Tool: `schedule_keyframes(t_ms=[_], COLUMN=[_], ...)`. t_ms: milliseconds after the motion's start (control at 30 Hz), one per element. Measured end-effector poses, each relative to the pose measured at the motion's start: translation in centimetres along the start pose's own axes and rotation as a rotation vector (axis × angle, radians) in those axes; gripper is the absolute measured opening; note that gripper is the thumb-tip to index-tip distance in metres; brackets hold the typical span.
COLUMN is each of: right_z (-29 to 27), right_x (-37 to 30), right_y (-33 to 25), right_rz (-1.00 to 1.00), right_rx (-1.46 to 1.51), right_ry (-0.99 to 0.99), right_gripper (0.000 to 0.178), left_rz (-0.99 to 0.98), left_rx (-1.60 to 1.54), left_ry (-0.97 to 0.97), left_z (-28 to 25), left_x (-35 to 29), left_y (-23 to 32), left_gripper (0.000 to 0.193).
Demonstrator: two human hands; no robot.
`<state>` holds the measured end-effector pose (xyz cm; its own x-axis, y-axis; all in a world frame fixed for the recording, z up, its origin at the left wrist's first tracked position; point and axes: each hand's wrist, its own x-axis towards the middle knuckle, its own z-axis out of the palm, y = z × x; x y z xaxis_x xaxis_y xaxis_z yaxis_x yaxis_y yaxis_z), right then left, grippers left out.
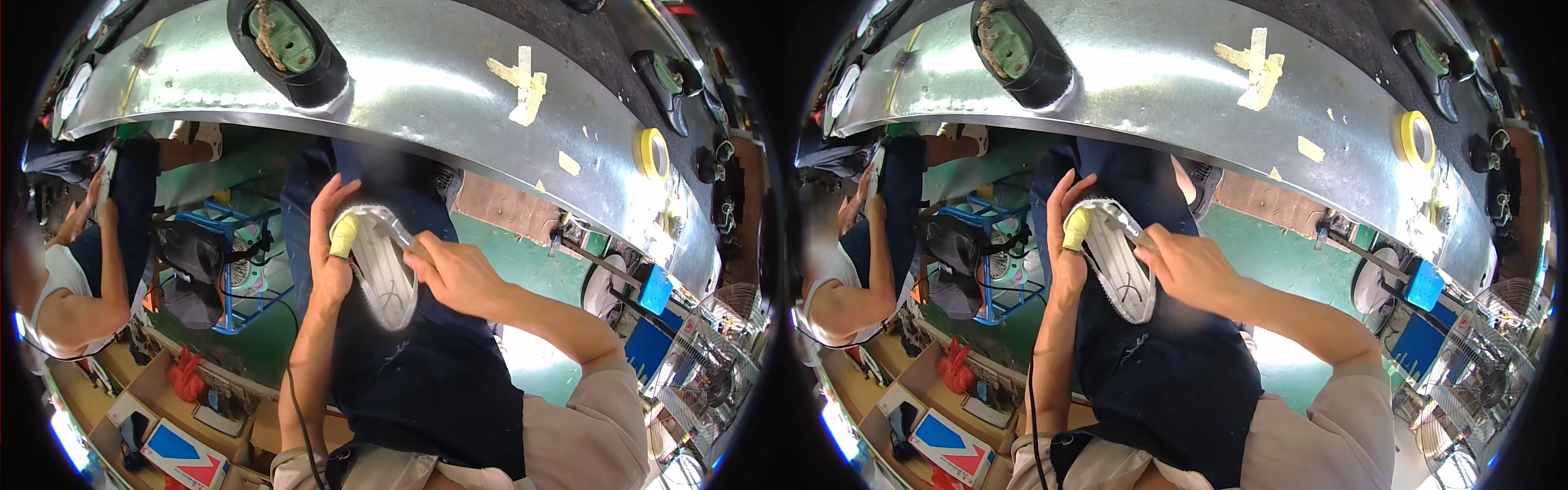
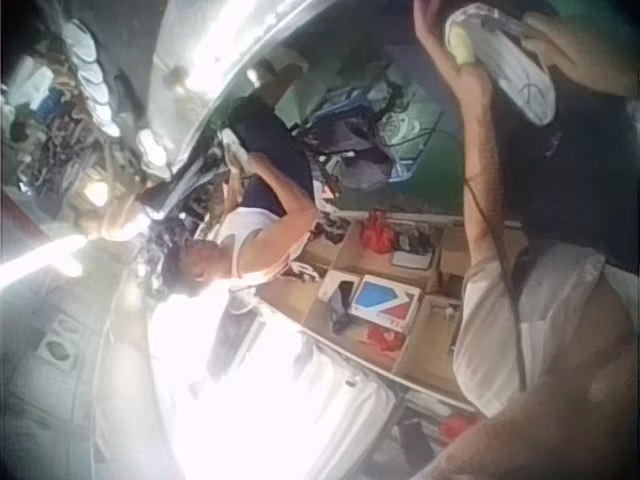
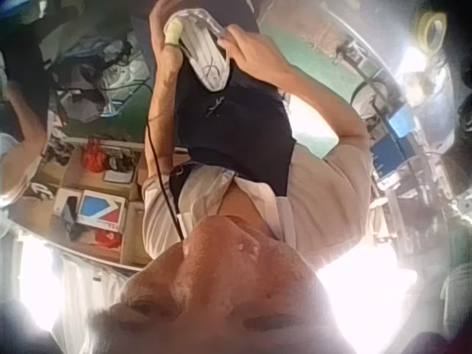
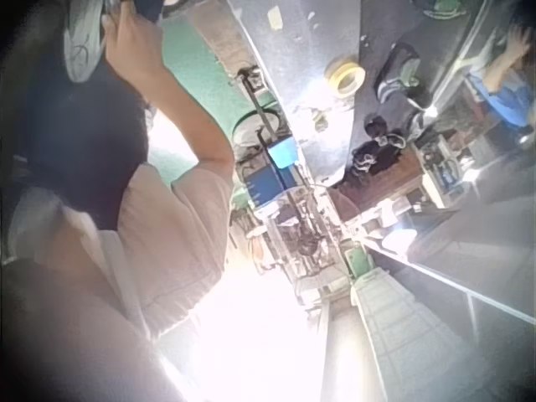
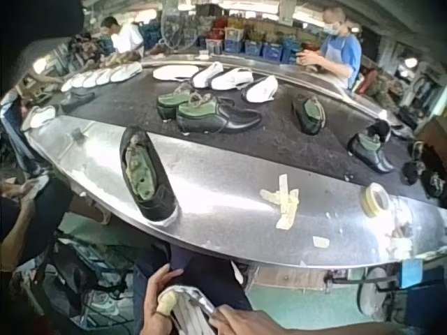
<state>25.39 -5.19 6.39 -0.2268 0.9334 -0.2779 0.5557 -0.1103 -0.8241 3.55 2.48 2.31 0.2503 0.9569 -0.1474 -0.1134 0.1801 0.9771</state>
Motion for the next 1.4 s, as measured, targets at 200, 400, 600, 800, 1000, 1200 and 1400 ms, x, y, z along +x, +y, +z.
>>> schedule_keyframes(t_ms=[200,400,600,800,1000,1200,1400], right_z=[-0.9,-3.0,-0.8,-0.6,-2.8,-2.9,-2.9], right_x=[0.0,-0.6,2.4,2.1,2.5,-0.2,-1.4], right_y=[-2.4,-2.7,-2.9,-2.8,-1.4,-3.3,-3.6], right_rz=[0.009,-0.020,-0.010,-0.080,0.074,-0.551,-0.514], right_rx=[-0.254,-0.183,-0.329,-0.257,-0.077,-0.733,-0.808], right_ry=[-0.025,-0.010,0.073,0.179,-0.134,-0.279,-0.296], right_gripper=[0.025,0.021,0.024,0.027,0.030,0.008,0.010], left_rz=[-0.087,0.026,0.139,0.138,0.040,0.181,0.107], left_rx=[-0.021,0.137,0.193,0.207,0.339,0.658,0.623], left_ry=[-0.081,0.008,-0.066,-0.035,0.211,-0.061,-0.081], left_z=[-0.2,0.3,0.1,0.8,0.2,-1.4,-0.6], left_x=[0.4,0.2,-0.1,-0.4,-2.7,-0.5,-1.4], left_y=[1.2,-2.8,-2.6,-2.4,-3.2,2.1,1.2], left_gripper=[0.048,0.030,0.036,0.037,0.050,0.051,0.055])
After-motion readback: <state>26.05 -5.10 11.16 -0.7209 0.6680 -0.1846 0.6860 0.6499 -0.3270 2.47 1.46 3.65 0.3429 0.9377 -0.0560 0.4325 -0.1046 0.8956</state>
